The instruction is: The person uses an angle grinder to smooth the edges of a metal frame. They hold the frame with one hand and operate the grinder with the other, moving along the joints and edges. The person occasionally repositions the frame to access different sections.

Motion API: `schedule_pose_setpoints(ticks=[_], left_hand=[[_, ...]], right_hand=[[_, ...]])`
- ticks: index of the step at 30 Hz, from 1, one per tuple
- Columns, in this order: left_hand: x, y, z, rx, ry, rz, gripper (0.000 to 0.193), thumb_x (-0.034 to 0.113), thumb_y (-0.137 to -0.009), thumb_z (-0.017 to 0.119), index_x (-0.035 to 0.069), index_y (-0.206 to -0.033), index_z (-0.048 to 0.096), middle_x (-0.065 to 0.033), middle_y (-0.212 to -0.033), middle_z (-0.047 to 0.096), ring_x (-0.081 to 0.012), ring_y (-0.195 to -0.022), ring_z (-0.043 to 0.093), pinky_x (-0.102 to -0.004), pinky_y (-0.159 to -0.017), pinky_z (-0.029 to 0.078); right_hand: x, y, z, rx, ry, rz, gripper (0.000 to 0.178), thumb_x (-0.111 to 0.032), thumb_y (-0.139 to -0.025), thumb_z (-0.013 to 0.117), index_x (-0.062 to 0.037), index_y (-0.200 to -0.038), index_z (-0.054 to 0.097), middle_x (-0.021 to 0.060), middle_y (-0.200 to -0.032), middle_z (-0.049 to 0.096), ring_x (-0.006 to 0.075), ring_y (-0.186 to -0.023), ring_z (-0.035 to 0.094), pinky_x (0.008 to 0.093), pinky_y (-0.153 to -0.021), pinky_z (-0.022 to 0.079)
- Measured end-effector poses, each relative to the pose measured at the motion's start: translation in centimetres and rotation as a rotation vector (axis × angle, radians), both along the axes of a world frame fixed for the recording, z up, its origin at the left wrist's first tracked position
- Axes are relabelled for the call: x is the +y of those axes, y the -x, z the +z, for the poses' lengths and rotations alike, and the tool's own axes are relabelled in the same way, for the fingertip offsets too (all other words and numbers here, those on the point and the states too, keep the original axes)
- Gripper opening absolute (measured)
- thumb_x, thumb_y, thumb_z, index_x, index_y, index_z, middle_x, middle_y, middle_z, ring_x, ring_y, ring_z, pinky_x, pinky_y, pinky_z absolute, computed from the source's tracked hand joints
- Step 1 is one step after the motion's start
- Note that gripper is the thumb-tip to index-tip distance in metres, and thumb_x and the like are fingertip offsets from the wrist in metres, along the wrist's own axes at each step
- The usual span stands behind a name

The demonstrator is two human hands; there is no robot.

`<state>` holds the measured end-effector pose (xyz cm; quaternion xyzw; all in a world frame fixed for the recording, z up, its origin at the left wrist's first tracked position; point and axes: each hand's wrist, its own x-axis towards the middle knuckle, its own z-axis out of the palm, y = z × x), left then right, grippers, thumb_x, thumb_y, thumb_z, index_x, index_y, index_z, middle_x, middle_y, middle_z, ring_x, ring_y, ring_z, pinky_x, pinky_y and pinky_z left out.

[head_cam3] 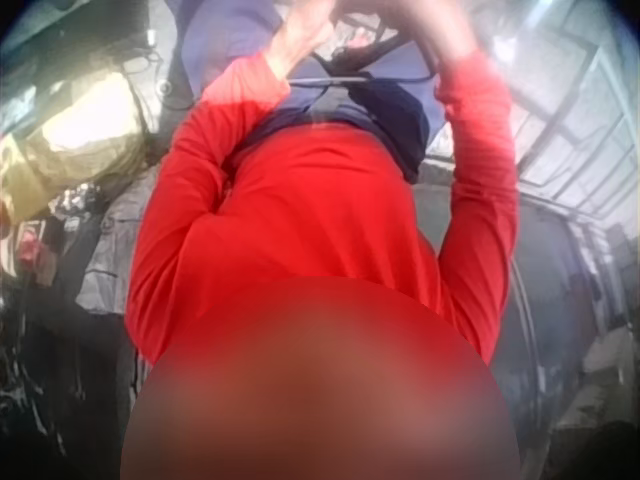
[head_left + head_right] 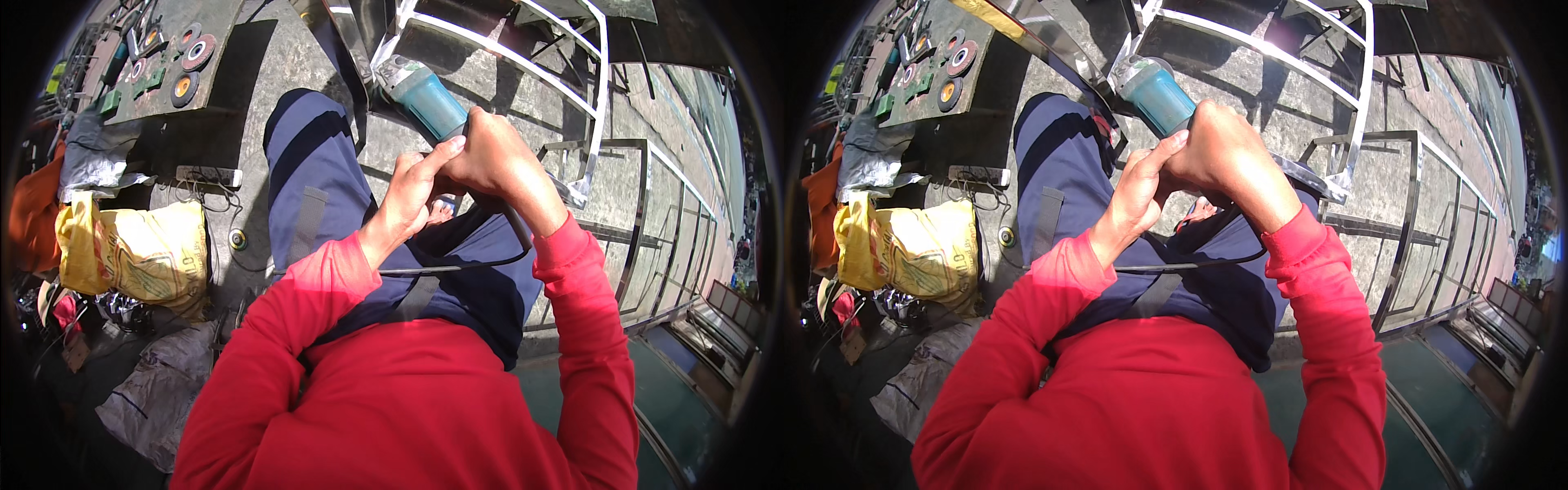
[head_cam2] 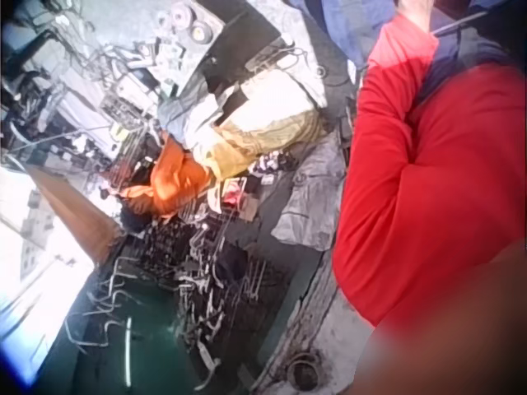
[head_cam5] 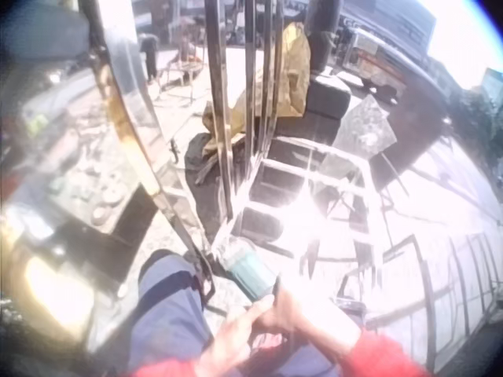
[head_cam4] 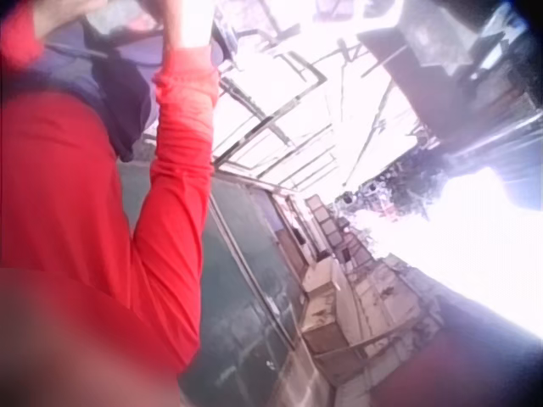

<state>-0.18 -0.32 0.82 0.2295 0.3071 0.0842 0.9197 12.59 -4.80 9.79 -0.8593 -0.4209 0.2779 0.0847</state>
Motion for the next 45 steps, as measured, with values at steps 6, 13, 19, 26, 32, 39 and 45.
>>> schedule_pose_setpoints(ticks=[6,13,19,26,32,39,45], left_hand=[[-0.2,-0.3,0.1,0.001,-0.037,-0.047,0.037,0.028,-0.094,0.065,-0.005,-0.111,0.063,-0.0112,-0.101,0.068,-0.0189,-0.091,0.068,-0.0342,-0.084,0.054],[0.0,-0.2,0.1,-0.022,-0.011,-0.020,0.037,0.031,-0.092,0.067,-0.004,-0.105,0.064,-0.0113,-0.095,0.067,-0.0179,-0.083,0.066,-0.0321,-0.074,0.050],[-0.1,-0.6,0.9,-0.049,-0.032,-0.020,0.038,0.033,-0.092,0.067,-0.003,-0.101,0.064,-0.0111,-0.091,0.067,-0.0184,-0.077,0.066,-0.0326,-0.065,0.050],[-0.2,-0.5,1.1,-0.011,-0.070,-0.041,0.043,0.039,-0.089,0.070,-0.003,-0.088,0.065,-0.0111,-0.076,0.065,-0.0159,-0.062,0.062,-0.0310,-0.044,0.046],[-0.6,-0.5,0.4,0.014,-0.085,0.021,0.047,0.042,-0.087,0.071,-0.004,-0.084,0.064,-0.0106,-0.069,0.062,-0.0145,-0.052,0.056,-0.0299,-0.034,0.037],[0.1,-0.4,0.2,-0.033,-0.062,0.012,0.038,0.029,-0.093,0.066,-0.004,-0.111,0.063,-0.0118,-0.097,0.070,-0.0210,-0.086,0.070,-0.0340,-0.079,0.058],[-1.4,0.1,-0.3,-0.039,-0.111,-0.035,0.037,0.031,-0.091,0.070,-0.004,-0.082,0.064,-0.0080,-0.068,0.062,-0.0124,-0.048,0.056,-0.0245,-0.040,0.043]], right_hand=[[-0.4,-0.2,0.2,-0.004,-0.028,0.012,0.045,-0.028,-0.068,0.074,0.0153,-0.075,0.066,0.0361,-0.070,0.060,0.0446,-0.076,0.069,0.0467,-0.068,0.056],[-0.1,-0.4,-0.1,0.002,-0.006,-0.003,0.047,-0.030,-0.066,0.074,0.0157,-0.075,0.065,0.0345,-0.072,0.062,0.0439,-0.075,0.069,0.0457,-0.068,0.056],[-0.1,-0.3,-0.1,-0.005,-0.018,0.011,0.047,-0.030,-0.066,0.075,0.0153,-0.076,0.066,0.0350,-0.073,0.062,0.0429,-0.075,0.070,0.0448,-0.069,0.056],[-0.2,-0.5,0.3,0.037,0.066,0.009,0.054,-0.033,-0.069,0.075,0.0171,-0.083,0.062,0.0367,-0.077,0.062,0.0454,-0.085,0.068,0.0461,-0.071,0.055],[-0.1,-0.3,0.0,0.022,0.031,0.008,0.054,-0.033,-0.068,0.075,0.0164,-0.085,0.063,0.0368,-0.079,0.063,0.0449,-0.086,0.068,0.0460,-0.072,0.055],[0.0,-0.3,-0.2,0.011,0.018,0.016,0.047,-0.030,-0.069,0.073,0.0138,-0.082,0.066,0.0343,-0.078,0.064,0.0439,-0.083,0.069,0.0458,-0.071,0.056],[-2.5,0.4,-1.5,-0.018,-0.066,-0.077,0.053,-0.030,-0.067,0.075,0.0172,-0.086,0.063,0.0350,-0.079,0.065,0.0443,-0.083,0.069,0.0471,-0.074,0.056]])
